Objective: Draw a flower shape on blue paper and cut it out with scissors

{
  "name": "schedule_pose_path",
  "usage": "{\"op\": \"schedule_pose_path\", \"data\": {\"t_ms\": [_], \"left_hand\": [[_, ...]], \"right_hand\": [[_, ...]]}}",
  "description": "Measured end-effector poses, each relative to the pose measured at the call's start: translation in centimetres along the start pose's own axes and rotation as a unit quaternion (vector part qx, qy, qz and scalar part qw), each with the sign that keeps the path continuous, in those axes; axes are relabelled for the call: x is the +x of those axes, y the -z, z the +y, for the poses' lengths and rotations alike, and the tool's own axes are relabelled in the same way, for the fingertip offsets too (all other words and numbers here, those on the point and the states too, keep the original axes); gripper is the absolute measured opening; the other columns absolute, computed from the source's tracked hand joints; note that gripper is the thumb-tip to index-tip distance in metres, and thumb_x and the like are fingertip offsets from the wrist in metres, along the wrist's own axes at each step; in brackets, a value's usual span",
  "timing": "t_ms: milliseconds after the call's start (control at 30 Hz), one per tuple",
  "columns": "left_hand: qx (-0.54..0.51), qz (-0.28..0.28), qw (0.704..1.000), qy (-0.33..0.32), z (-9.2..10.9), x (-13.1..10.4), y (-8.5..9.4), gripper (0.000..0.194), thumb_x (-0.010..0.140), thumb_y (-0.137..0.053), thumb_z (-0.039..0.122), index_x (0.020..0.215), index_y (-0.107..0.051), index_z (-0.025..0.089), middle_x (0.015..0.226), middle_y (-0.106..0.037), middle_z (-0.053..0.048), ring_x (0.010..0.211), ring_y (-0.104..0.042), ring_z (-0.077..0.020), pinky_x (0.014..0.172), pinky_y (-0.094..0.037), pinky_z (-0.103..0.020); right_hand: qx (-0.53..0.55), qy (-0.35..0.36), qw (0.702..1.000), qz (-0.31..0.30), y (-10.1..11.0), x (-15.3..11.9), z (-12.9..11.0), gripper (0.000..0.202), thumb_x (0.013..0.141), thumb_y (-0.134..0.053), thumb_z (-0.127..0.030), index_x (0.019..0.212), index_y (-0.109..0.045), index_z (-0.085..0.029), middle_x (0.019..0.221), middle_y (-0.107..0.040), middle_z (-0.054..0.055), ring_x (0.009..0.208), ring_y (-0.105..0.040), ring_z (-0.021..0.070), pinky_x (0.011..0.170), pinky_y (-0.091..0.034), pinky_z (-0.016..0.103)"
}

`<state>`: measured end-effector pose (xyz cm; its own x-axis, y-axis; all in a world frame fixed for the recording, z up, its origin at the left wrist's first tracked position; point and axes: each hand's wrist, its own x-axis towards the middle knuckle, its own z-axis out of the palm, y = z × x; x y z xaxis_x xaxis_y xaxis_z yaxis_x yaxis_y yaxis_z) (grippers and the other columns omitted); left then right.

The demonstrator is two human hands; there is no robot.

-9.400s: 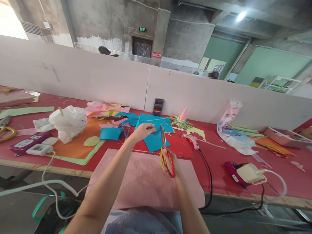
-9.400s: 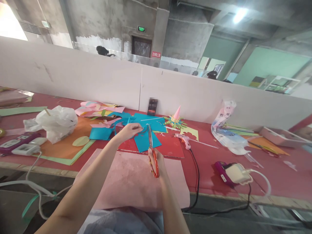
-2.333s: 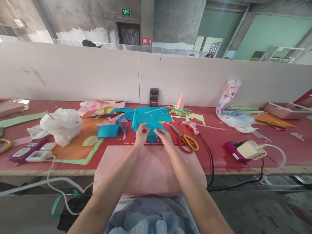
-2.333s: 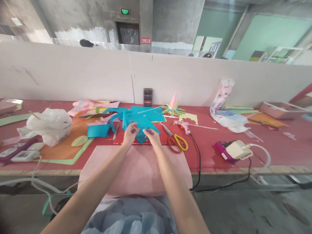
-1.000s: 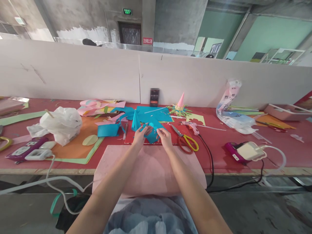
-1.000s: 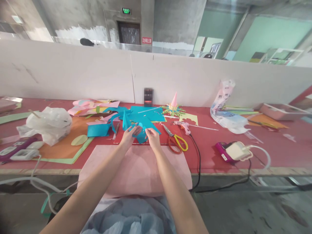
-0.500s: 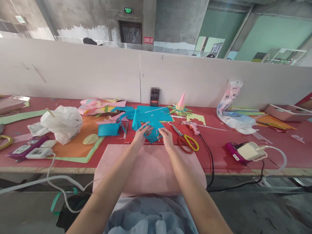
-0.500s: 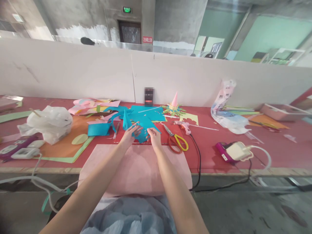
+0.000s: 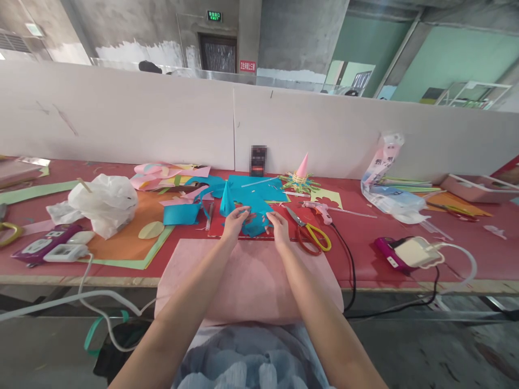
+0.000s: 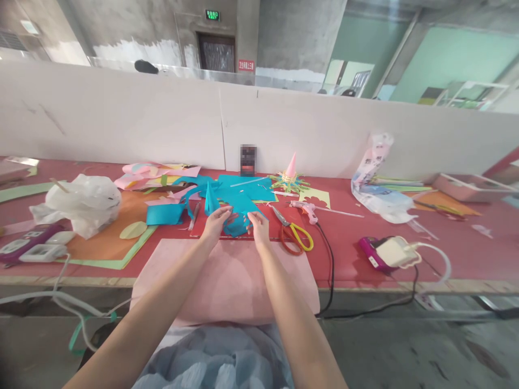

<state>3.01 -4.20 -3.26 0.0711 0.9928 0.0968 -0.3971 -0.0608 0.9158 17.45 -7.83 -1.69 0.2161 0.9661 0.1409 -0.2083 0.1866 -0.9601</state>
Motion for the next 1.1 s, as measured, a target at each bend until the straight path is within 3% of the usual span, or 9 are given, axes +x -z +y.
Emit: {"op": "schedule_pose_path", "data": {"t_ms": [167, 500, 633, 900, 1100], "left_hand": [[0.027, -0.007, 0.999, -0.029, 0.3, -0.3, -0.2, 0.047, 0.066, -0.071, 0.045, 0.103, -0.065, 0.017, 0.082, -0.073, -0.007, 0.086, -0.069, -0.0242, 0.080, -0.051, -0.036], [0.018, -0.024, 0.999, -0.023, 1.2, -0.9, -0.9, 0.046, 0.073, -0.063, 0.039, 0.113, -0.062, 0.017, 0.083, -0.073, -0.007, 0.083, -0.070, -0.0236, 0.080, -0.053, -0.037], [0.031, -0.020, 0.999, -0.025, 1.4, -1.1, -1.0, 0.049, 0.072, -0.064, 0.037, 0.117, -0.061, 0.018, 0.080, -0.073, -0.005, 0.081, -0.070, -0.0226, 0.079, -0.053, -0.036], [0.035, -0.006, 0.999, -0.038, 1.0, -0.7, -0.7, 0.062, 0.064, -0.074, 0.043, 0.120, -0.060, 0.020, 0.086, -0.072, -0.003, 0.084, -0.069, -0.0221, 0.079, -0.054, -0.034], [0.076, 0.036, 0.995, -0.052, 0.7, -0.3, -0.5, 0.064, 0.059, -0.077, 0.043, 0.114, -0.061, 0.016, 0.070, -0.070, -0.001, 0.078, -0.068, -0.0200, 0.071, -0.051, -0.030]], "right_hand": [[-0.029, -0.002, 1.000, 0.004, 0.1, 0.0, 0.1, 0.029, 0.067, -0.064, -0.046, 0.062, -0.060, -0.019, 0.063, -0.063, 0.000, 0.044, -0.048, 0.0098, 0.038, -0.035, 0.023], [-0.074, 0.015, 0.997, 0.008, 0.3, 0.1, 0.3, 0.037, 0.074, -0.057, -0.056, 0.066, -0.065, -0.020, 0.066, -0.064, 0.003, 0.056, -0.054, 0.0161, 0.056, -0.044, 0.031], [-0.091, 0.024, 0.995, -0.026, 0.2, -0.1, -0.1, 0.040, 0.077, -0.054, -0.056, 0.061, -0.063, -0.021, 0.064, -0.063, 0.003, 0.061, -0.054, 0.0172, 0.060, -0.043, 0.031], [-0.128, 0.065, 0.989, -0.022, 0.4, 0.2, 0.6, 0.034, 0.074, -0.060, -0.051, 0.062, -0.062, -0.019, 0.056, -0.055, -0.002, 0.059, -0.049, 0.0139, 0.060, -0.038, 0.027], [-0.101, 0.050, 0.994, -0.006, 0.5, 0.6, 1.0, 0.033, 0.072, -0.061, -0.051, 0.063, -0.063, -0.019, 0.057, -0.057, -0.001, 0.058, -0.050, 0.0141, 0.057, -0.039, 0.026]]}}
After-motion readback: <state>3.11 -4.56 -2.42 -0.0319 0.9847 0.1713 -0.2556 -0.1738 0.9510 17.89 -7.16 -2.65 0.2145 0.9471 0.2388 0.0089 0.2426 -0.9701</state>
